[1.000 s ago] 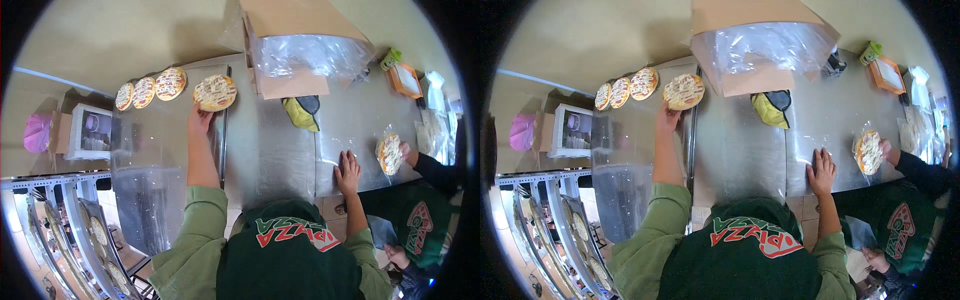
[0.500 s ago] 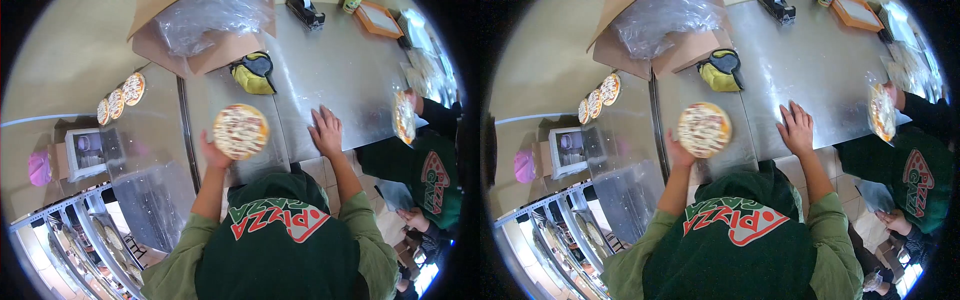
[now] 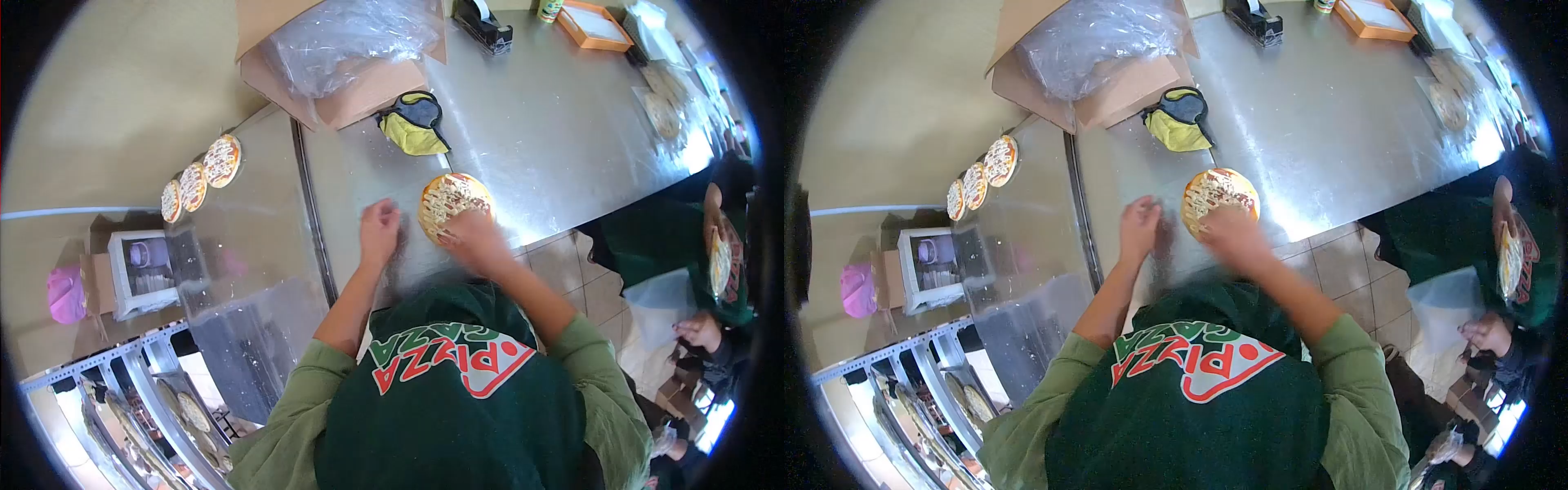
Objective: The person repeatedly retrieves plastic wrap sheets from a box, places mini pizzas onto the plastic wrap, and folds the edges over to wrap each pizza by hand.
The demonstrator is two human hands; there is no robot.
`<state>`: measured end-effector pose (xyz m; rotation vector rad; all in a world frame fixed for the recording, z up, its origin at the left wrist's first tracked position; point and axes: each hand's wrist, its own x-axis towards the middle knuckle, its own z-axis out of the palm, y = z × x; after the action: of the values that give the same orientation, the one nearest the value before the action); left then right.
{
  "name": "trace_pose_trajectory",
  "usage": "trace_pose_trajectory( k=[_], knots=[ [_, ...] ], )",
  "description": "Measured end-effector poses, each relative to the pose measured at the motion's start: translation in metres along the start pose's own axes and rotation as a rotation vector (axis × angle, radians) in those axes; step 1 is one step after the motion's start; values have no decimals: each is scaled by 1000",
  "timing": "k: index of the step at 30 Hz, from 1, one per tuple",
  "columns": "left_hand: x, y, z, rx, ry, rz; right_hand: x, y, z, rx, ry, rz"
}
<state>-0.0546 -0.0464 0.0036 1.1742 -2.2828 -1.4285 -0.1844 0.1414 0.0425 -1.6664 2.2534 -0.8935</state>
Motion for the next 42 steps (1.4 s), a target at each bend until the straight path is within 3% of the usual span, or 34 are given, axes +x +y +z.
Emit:
trace_pose_trajectory(
  k=[2, 4, 8, 10, 11, 12, 13, 15, 17, 20, 21, 23, 25, 27, 29, 31, 33, 39, 42],
  knots=[
    [3, -4, -19, 484, 371, 286, 12, -36, 42, 154, -170, -229],
    [8, -5, -31, 619, 292, 188, 17, -59, 83, -51, -351, -357],
    [36, -39, -36, 631, -19, 204, 10, -63, 118, -116, -270, -339],
    [49, -36, -40, 201, -168, -88, 8, -57, 105, -4, -235, -239],
    [53, -35, -39, -11, -237, -240, 3, -52, 98, 133, -86, -121],
    [34, 15, -47, -460, -300, -512, -6, -44, 90, 273, 62, -5],
    [25, 27, -42, -617, -264, -473, -16, -37, 80, 415, 209, 108],
    [11, 40, -30, -921, -173, -389, -34, -28, 50, 845, 360, 702],
    [-5, 24, 8, -493, -79, -48, -48, -17, 36, 1085, 584, 918],
    [-11, 34, 42, 203, -73, 536, -64, 2, 33, 1051, 443, 1046],
    [-13, 39, 49, 447, -89, 734, -69, 10, 35, 982, 462, 995],
    [-14, 48, 64, 635, -176, 698, -76, 26, 39, 845, 497, 890],
    [-11, 54, 71, 750, -223, 676, -68, 38, -8, 415, 429, 933],
    [-10, 58, 73, 788, -238, 675, -57, 61, -49, -263, 686, 601],
    [-8, 57, 77, 779, -234, 767, -43, 70, -71, -305, 742, 613],
    [-5, 60, 79, 775, -228, 812, -36, 80, -76, -84, 624, 705],
    [-4, 63, 84, 776, -229, 812, -33, 86, -72, 396, 310, 849],
    [1, 54, 86, 809, -214, 741, -21, 18, -38, 63, 246, 279],
    [11, 60, 78, 222, -99, 660, -17, -1, -11, 0, 90, 250]
  ],
)
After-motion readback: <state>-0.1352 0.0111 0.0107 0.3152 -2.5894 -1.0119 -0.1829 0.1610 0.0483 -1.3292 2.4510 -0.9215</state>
